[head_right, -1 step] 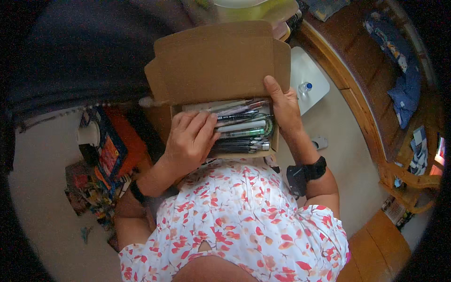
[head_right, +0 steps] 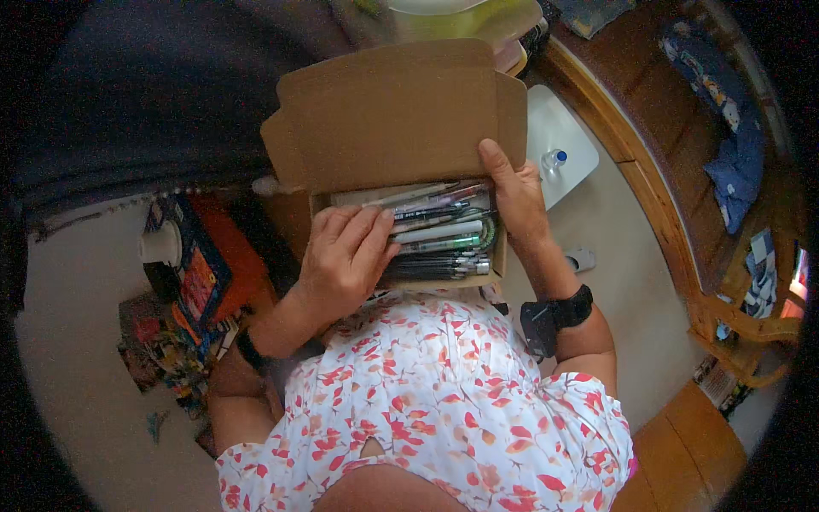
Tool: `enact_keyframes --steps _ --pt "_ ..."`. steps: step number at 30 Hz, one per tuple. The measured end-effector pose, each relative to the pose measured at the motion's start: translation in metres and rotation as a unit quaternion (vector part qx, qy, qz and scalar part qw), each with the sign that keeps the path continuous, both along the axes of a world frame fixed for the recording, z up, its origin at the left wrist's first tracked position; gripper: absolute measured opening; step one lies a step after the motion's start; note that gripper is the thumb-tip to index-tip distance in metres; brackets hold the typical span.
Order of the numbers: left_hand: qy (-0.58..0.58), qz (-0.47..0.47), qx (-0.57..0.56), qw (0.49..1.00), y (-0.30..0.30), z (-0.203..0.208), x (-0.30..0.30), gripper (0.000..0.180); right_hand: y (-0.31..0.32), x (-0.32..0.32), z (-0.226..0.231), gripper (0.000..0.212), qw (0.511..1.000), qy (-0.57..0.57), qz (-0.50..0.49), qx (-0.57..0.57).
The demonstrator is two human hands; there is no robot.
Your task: Organizing various items in a bedroom, including wiping a desk and fan, and sorting through a box of pens.
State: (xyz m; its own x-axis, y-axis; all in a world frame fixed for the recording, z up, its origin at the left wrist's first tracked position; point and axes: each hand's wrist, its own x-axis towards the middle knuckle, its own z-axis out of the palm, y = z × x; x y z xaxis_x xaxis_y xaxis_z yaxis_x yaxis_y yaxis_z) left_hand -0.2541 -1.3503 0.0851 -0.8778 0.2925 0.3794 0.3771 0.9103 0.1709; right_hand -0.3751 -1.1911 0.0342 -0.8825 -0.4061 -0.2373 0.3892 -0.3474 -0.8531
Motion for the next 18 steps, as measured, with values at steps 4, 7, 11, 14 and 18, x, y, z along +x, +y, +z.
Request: enact_keyframes --steps 4,7,11,14,18 --pt "0.05 -0.046 -0.016 0.998 -0.002 0.002 0.002 0.03 0.0 0.003 -0.002 0.031 0.999 0.009 -0.004 -0.032" --pt "0.073 -0.061 -0.044 0.994 -0.001 0.004 0.008 0.025 0.0 0.003 -0.005 0.031 0.999 0.009 -0.007 -0.035" --pt "0.073 -0.069 -0.062 0.993 0.0 0.004 0.012 0.025 -0.003 0.005 -0.003 0.03 0.999 0.013 -0.015 -0.042" --pt "0.074 -0.072 -0.058 0.993 0.0 0.004 0.014 0.028 0.0 0.005 -0.007 0.031 0.998 -0.006 0.011 -0.055" --pt "0.073 -0.073 -0.064 0.993 0.001 0.004 0.014 0.029 0.0 0.004 -0.01 0.031 0.999 -0.003 0.007 -0.041"
